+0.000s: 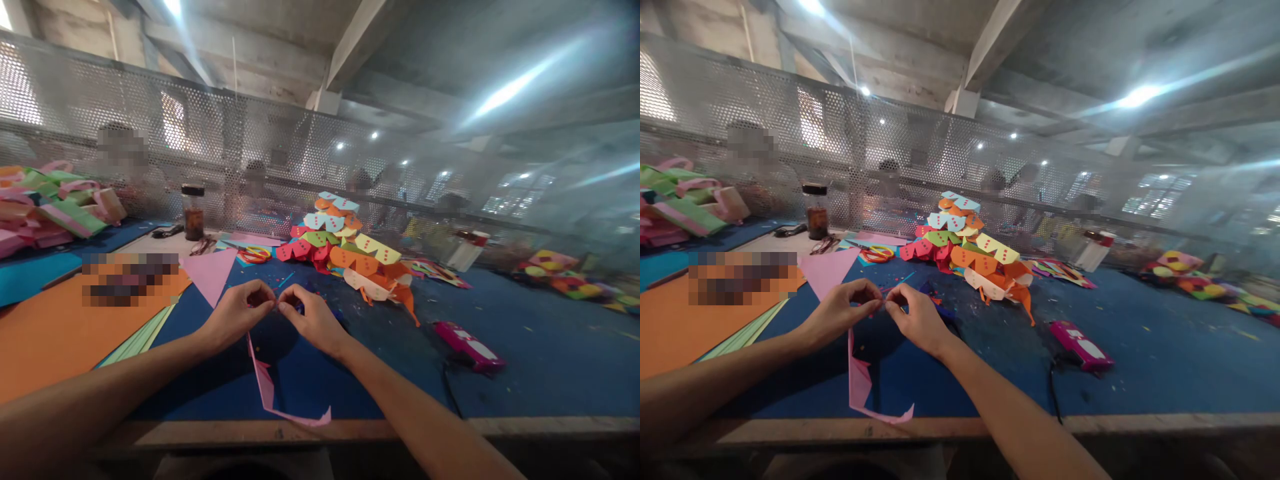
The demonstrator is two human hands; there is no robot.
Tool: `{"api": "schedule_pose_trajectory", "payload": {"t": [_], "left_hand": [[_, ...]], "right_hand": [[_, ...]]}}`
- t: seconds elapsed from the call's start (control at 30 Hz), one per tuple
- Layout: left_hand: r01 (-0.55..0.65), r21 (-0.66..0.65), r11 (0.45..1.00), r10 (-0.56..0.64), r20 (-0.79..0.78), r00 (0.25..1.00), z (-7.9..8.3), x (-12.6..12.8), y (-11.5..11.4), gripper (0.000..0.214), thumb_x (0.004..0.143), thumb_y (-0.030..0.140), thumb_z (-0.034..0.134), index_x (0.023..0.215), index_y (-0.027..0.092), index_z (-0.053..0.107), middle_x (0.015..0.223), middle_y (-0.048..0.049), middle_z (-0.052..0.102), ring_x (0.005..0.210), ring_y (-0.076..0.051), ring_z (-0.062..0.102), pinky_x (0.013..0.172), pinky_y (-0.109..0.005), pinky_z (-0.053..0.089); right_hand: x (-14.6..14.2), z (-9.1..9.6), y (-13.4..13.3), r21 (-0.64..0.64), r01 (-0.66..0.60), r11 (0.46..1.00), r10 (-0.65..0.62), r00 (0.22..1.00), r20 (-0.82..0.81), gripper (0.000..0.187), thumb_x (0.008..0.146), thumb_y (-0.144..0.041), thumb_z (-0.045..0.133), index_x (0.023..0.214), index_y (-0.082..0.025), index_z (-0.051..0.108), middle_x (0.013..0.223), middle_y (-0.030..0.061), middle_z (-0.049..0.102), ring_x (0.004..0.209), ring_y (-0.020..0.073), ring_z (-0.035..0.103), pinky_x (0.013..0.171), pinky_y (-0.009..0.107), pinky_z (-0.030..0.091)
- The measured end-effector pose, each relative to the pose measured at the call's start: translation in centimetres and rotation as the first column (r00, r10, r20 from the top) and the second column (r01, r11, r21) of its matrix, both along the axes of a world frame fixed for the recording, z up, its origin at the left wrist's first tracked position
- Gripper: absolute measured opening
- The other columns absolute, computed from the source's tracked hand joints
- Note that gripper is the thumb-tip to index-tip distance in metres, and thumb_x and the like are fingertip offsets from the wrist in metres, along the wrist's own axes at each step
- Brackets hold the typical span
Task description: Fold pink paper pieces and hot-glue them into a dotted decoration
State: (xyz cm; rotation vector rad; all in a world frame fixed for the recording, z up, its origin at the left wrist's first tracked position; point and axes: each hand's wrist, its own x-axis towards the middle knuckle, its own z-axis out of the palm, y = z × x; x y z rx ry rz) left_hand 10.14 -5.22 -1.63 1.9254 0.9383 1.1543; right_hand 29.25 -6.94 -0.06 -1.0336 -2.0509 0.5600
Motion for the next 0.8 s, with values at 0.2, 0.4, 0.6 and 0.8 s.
{"api": "schedule_pose_trajectory", "payload": {"t": [0.2, 0.4, 0.6, 0.8], "left_hand": [[-0.003, 0.004, 1.000, 0.003, -0.010, 1.000, 0.09, 0.06, -0.09, 0.008, 0.083, 0.026, 0.060, 0.081, 0.020, 0.065, 0.072, 0.0011, 0.067, 0.070, -0.017, 0.062, 0.070, -0.031, 0.045], [0.017, 0.000, 1.000, -0.017, -0.010, 1.000, 0.20, 0.10, -0.15, 0.010, 0.083, 0.028, 0.060, 0.083, 0.020, 0.066, 0.074, 0.0003, 0.068, 0.071, -0.017, 0.063, 0.070, -0.031, 0.046], [0.034, -0.012, 0.999, -0.034, 0.002, 0.999, 0.04, -0.07, -0.11, 0.011, 0.085, 0.030, 0.060, 0.086, 0.020, 0.065, 0.075, -0.0004, 0.068, 0.071, -0.017, 0.062, 0.069, -0.031, 0.046], [0.040, -0.024, 0.999, -0.039, 0.009, 0.999, 0.08, -0.12, -0.10, 0.011, 0.084, 0.029, 0.060, 0.085, 0.019, 0.065, 0.074, -0.0003, 0.068, 0.070, -0.017, 0.061, 0.069, -0.031, 0.046]], "right_hand": [[-0.12, 0.05, -0.06, 0.009, -0.005, 1.000, 0.005, 1.000, -0.005, 0.006, 0.094, -0.024, 0.058, 0.091, -0.020, 0.061, 0.086, 0.0003, 0.067, 0.081, 0.0162, 0.063, 0.078, 0.028, 0.047], [0.00, -0.19, 0.24, 0.045, 0.006, 0.999, -0.006, 1.000, 0.005, 0.010, 0.095, -0.026, 0.058, 0.087, -0.021, 0.060, 0.080, -0.0009, 0.065, 0.077, 0.0160, 0.062, 0.075, 0.027, 0.046], [0.05, -0.27, 0.36, 0.027, 0.012, 1.000, -0.012, 1.000, -0.025, 0.023, 0.098, -0.041, 0.057, 0.087, -0.021, 0.059, 0.081, 0.0002, 0.067, 0.077, 0.0164, 0.064, 0.074, 0.028, 0.047], [0.02, -0.33, 0.43, 0.014, 0.019, 1.000, -0.018, 1.000, -0.015, 0.025, 0.099, -0.043, 0.057, 0.088, -0.021, 0.060, 0.081, 0.0001, 0.067, 0.077, 0.0164, 0.064, 0.074, 0.028, 0.047]]}}
